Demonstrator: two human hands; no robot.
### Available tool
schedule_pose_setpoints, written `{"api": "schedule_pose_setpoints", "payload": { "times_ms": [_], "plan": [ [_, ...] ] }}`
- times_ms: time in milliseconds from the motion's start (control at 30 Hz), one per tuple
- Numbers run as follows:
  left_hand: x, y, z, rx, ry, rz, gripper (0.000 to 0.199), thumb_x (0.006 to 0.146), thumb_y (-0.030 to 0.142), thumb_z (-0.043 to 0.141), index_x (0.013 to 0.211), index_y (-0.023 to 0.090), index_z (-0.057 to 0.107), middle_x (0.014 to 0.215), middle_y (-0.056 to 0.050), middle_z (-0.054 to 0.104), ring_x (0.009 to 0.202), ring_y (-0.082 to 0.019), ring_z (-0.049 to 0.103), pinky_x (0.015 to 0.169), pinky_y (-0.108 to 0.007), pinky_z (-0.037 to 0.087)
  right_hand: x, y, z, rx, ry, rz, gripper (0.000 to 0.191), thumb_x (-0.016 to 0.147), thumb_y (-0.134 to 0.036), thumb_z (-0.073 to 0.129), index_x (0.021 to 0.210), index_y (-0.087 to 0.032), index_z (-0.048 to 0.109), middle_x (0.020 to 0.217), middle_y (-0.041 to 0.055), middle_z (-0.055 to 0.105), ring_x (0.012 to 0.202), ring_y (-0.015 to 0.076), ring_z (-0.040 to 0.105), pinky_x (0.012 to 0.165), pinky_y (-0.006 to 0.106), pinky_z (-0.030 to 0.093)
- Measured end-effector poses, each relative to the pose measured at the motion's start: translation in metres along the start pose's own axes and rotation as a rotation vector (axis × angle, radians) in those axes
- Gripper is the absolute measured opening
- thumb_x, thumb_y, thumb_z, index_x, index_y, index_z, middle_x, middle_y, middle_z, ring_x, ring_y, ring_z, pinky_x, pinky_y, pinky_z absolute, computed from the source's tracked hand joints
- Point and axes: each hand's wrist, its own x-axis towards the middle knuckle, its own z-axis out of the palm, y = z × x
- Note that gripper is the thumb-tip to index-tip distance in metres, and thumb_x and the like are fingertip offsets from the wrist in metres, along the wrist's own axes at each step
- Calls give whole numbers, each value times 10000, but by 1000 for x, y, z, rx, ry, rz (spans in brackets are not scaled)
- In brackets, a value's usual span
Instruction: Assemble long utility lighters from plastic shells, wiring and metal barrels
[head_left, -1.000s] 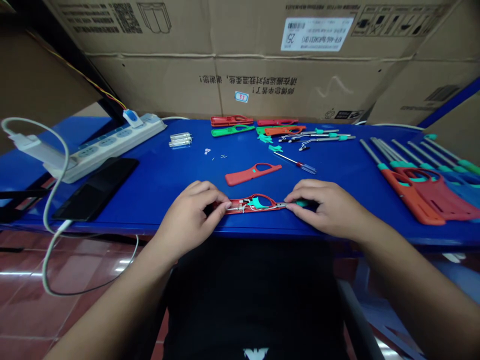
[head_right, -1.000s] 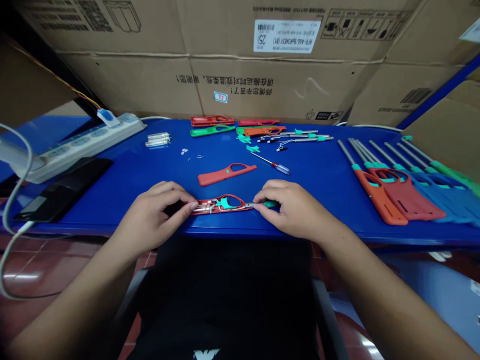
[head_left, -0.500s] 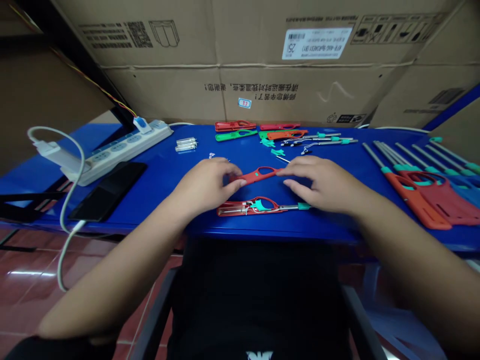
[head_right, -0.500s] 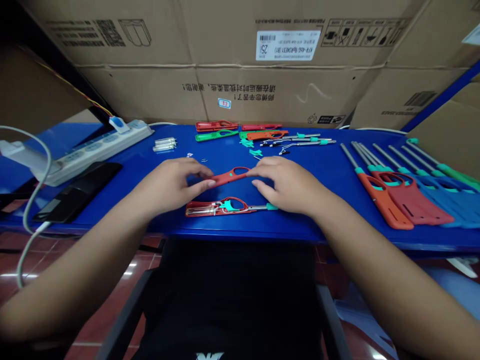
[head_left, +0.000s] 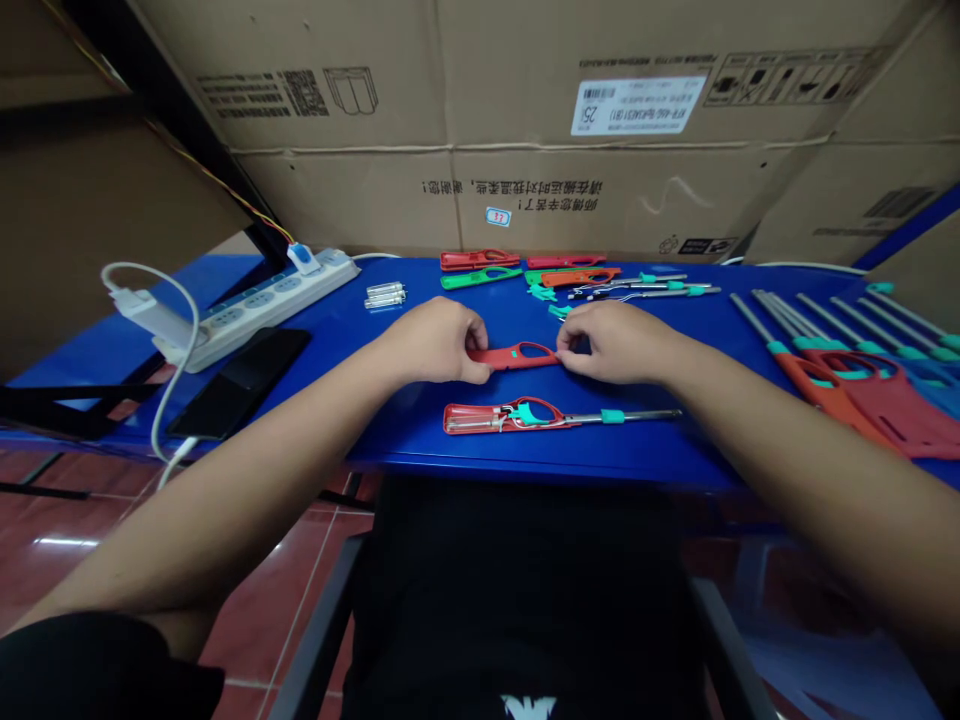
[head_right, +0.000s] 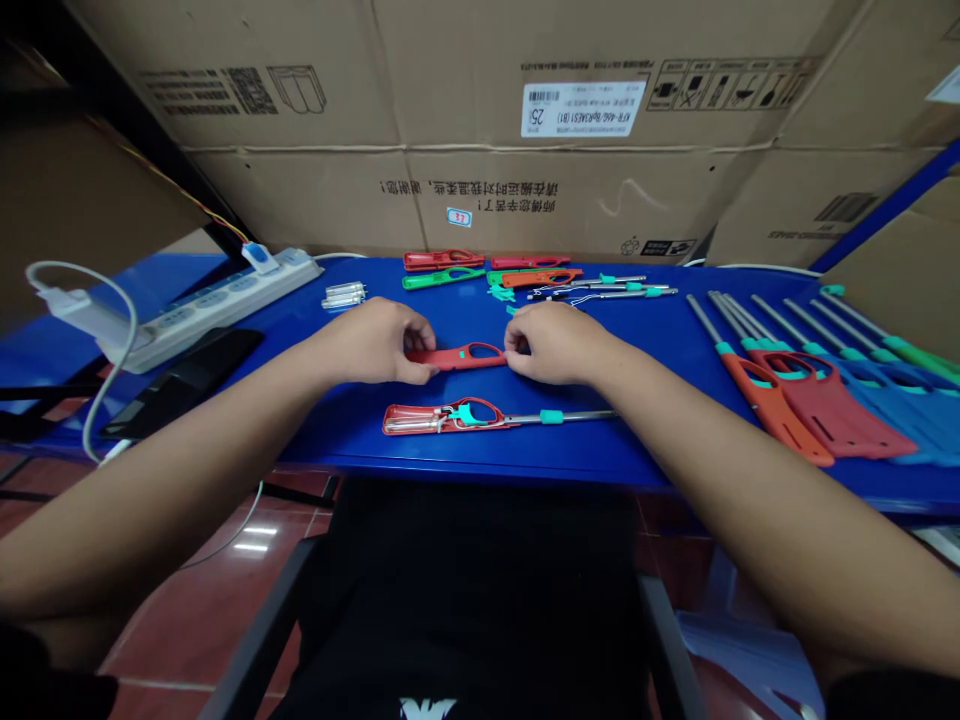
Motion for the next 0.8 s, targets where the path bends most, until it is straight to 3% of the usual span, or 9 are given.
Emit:
{"api": "schedule_pose_setpoints", "payload": {
  "times_ms": [133, 233, 300, 433, 600, 800],
  "plan": [
    [-17, 3, -12, -141, 51, -13, 246, 668, 328, 760, 851, 163, 756, 752, -7, 738, 658, -157, 657, 611, -259, 467, -9, -5, -6, 107, 105, -22, 269, 813, -371, 674, 1004, -192, 736, 1013, 67, 741, 896, 227, 662, 796, 363, 500],
    [-38, 10, -17, -104, 137, 83, 193, 647, 248, 750, 817, 157, 743, 769, -9, 737, 693, -167, 656, 658, -272, 469, -18, -14, -11, 248, 121, -65, 421, 829, -421, 691, 1194, -212, 701, 1078, 63, 738, 924, 220, 673, 812, 353, 508],
    [-52, 15, -16, -77, 166, 140, 206, 639, 211, 740, 839, 160, 740, 832, -14, 745, 751, -178, 669, 711, -282, 479, -26, -23, -13, 304, 78, -101, 362, 845, -408, 683, 1158, -230, 715, 1004, 39, 739, 875, 199, 672, 783, 333, 510],
    [-71, 21, -3, -124, 96, 162, 205, 708, 241, 734, 902, 175, 739, 878, -18, 736, 768, -174, 669, 723, -288, 494, -42, -42, -6, 328, 16, -44, 261, 795, -365, 726, 1011, -219, 735, 902, 18, 713, 811, 179, 650, 752, 319, 505],
    [-74, 17, 14, -179, 14, 164, 265, 789, 279, 730, 1037, 187, 751, 971, -49, 730, 845, -185, 673, 795, -310, 517, -53, -49, 10, 359, -13, 50, 217, 797, -299, 707, 998, -222, 739, 956, 37, 702, 847, 181, 646, 762, 316, 515],
    [-79, 15, 13, -221, -7, 180, 291, 836, 291, 720, 1111, 197, 740, 1044, -59, 725, 911, -190, 677, 839, -317, 521, -57, -52, 11, 364, -26, 95, 219, 818, -356, 714, 991, -223, 738, 942, 42, 702, 827, 185, 645, 721, 314, 513]
  ]
}}
